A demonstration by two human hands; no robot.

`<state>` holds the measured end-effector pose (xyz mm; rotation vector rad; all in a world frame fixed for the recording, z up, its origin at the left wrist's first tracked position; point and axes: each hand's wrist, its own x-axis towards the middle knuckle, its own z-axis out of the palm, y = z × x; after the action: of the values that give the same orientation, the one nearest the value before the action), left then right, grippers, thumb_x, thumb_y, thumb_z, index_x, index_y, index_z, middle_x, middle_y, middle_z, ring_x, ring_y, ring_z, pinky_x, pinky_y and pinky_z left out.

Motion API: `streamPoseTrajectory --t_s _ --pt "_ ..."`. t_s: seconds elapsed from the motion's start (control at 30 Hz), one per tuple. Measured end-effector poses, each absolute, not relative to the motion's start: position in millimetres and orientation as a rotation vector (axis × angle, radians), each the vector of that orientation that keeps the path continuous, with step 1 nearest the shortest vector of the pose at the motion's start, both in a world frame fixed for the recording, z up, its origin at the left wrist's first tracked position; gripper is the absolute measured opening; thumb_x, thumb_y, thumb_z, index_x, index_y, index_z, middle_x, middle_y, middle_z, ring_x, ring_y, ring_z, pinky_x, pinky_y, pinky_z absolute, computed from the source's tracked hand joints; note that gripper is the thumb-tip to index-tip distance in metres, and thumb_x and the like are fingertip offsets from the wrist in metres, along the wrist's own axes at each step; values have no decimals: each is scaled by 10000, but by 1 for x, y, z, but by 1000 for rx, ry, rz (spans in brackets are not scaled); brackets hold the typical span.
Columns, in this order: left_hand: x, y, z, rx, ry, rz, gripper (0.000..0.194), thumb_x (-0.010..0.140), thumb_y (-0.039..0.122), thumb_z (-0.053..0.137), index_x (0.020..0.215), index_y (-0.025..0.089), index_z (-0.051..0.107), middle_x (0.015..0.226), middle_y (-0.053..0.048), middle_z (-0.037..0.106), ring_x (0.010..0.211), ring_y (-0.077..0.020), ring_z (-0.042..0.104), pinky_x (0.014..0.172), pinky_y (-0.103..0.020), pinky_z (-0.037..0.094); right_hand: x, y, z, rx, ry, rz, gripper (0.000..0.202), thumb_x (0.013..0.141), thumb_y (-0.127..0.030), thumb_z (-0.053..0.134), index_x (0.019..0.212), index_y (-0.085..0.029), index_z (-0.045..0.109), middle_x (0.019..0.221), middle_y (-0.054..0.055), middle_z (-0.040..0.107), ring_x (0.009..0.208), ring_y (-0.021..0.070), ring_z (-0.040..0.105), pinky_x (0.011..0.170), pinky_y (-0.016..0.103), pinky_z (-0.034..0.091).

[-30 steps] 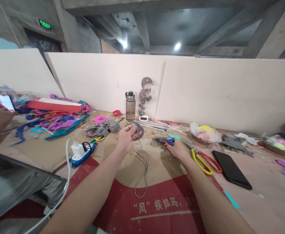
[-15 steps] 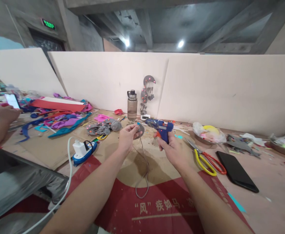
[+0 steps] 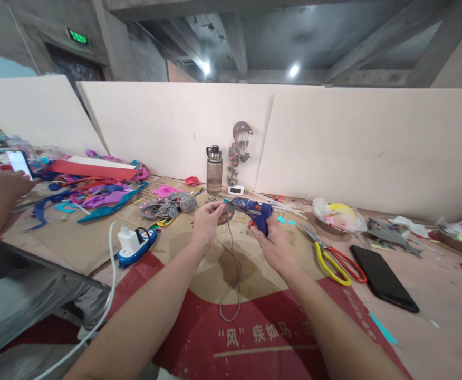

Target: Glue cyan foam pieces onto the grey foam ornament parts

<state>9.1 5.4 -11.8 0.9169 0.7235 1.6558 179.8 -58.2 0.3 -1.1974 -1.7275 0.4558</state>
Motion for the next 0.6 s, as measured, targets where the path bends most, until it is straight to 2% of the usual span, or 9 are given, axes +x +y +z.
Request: streamPoseTrajectory --t_s 0.27,0.47,0.6 --pt "9 7 -14 957 770 1669 361 552 376 859 773 133 709 775 -36 696 689 -134 646 746 -320 559 178 -58 -1 -1200 -1753 428 329 891 -336 494 1197 -226 543 1107 83 680 1038 247 612 892 364 465" --pt "9 7 -13 959 784 1694 326 571 368 843 748 133 701 769 -33 697 702 -136 646 746 -309 553 180 -57 0 -1200 -1722 429 345 891 -341 487 1222 -255 532 1156 68 666 1038 240 608 905 357 457" --pt "8 6 -11 924 761 1680 333 564 363 850 749 132 698 763 -27 688 689 -128 635 743 -308 557 185 -55 0 -1269 -1656 460 328 862 -362 497 1166 -246 544 1018 62 691 901 243 632 784 345 480"
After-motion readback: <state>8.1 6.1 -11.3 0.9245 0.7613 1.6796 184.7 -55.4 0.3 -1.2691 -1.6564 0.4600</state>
